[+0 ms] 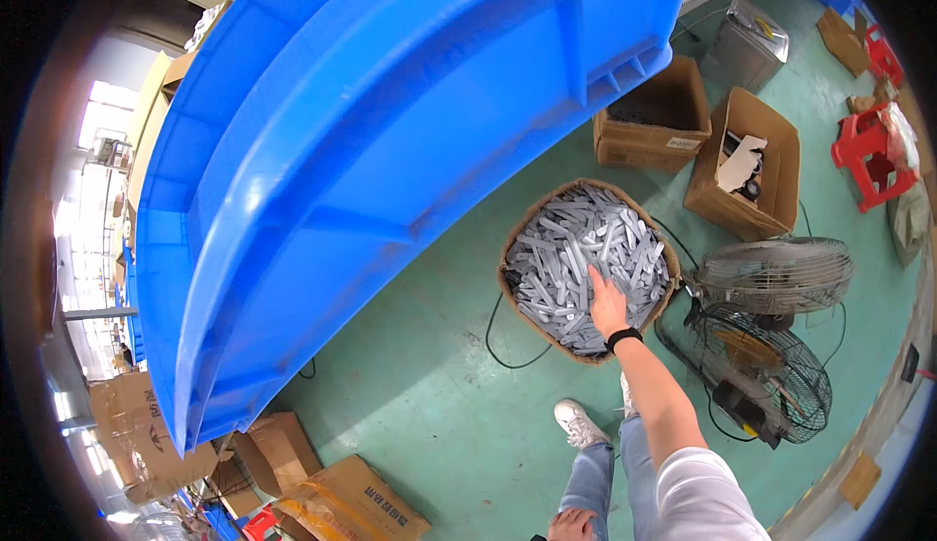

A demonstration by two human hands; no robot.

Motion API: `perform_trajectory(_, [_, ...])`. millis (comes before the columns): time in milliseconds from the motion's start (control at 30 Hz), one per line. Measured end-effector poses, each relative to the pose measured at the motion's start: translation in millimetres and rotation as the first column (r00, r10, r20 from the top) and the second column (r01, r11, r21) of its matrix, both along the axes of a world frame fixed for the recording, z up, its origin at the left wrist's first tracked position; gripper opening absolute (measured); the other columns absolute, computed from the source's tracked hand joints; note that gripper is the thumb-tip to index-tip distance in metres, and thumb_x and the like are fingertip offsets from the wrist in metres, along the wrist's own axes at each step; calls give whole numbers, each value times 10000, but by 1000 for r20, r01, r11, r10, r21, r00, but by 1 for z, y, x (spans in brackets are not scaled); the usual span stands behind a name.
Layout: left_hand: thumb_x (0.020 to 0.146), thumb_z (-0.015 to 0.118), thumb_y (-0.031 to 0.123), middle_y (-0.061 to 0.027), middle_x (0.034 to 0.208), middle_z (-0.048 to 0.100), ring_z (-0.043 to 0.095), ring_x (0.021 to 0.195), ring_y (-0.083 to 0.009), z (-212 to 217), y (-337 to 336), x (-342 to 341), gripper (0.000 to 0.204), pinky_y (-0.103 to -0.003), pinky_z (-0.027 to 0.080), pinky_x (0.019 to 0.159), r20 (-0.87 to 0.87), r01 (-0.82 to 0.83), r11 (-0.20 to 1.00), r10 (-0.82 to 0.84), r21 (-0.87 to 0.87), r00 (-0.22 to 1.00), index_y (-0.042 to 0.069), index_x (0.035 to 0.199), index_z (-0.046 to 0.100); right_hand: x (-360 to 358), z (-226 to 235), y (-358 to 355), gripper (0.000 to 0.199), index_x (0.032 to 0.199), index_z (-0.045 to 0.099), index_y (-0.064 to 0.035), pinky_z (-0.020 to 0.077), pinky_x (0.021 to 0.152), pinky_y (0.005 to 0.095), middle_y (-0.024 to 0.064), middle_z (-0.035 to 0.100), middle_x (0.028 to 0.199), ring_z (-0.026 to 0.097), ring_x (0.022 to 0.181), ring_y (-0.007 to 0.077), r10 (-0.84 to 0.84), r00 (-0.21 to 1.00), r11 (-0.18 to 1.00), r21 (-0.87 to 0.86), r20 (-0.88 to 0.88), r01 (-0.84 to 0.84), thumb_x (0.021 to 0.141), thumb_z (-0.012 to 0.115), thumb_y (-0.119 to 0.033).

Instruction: Sorting metal parts from a blue bin and a floor bag into cardboard boxes on a conveyor belt.

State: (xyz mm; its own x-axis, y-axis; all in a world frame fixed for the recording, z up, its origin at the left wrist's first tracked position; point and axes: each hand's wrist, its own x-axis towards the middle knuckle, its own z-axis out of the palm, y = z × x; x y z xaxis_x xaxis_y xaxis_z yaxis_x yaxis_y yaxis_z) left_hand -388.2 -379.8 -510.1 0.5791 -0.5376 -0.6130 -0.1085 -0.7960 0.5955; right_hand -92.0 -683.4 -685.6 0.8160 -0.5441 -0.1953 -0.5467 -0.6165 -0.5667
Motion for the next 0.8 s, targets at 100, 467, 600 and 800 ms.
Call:
perform_trajectory(100, [771, 495, 202, -164, 1014, 548, 484, 978, -360, 9, -8, 11, 273, -487, 366, 860, -120, 48, 997, -39, 69, 992, 59, 997, 551, -21, 11, 1, 571, 1269, 368, -134, 410, 779, 451, 230, 509, 994, 508, 889, 411, 70, 997, 995, 64, 13, -70, 736, 406, 68])
perform_trajectory(467, [796, 504, 227, -171, 1283, 380, 326, 1191, -367, 8, -43, 17, 416, -444, 279, 983, -252, 232, 955, -181, 186, 951, 67, 1176, 450, -100, 145, 30, 187, 845, 620, -23, 465, 625, 336, 182, 608, 761, 621, 714, 268, 214, 977, 848, 500, -18, -177, 778, 577, -192])
perform_trajectory(600, [748, 575, 282, -161, 1274, 397, 340, 1184, -362, -17, -21, -7, 462, -441, 301, 964, -247, 165, 946, -96, 279, 964, 66, 1148, 489, -107, 248, 70, 195, 958, 593, 2, 467, 708, 348, 190, 613, 878, 596, 822, 317, 422, 886, 786, 408, 194, -464, 806, 503, -83])
perform_trajectory(800, [800, 482, 241, -160, 999, 586, 550, 930, -310, 89, 5, 50, 308, -390, 444, 799, -44, -448, 890, 446, -89, 894, 79, 1056, 541, -100, 363, 50, 239, 972, 602, -2, 471, 652, 337, 165, 621, 765, 607, 711, 256, 703, 710, 622, 452, 40, -640, 777, 477, -61])
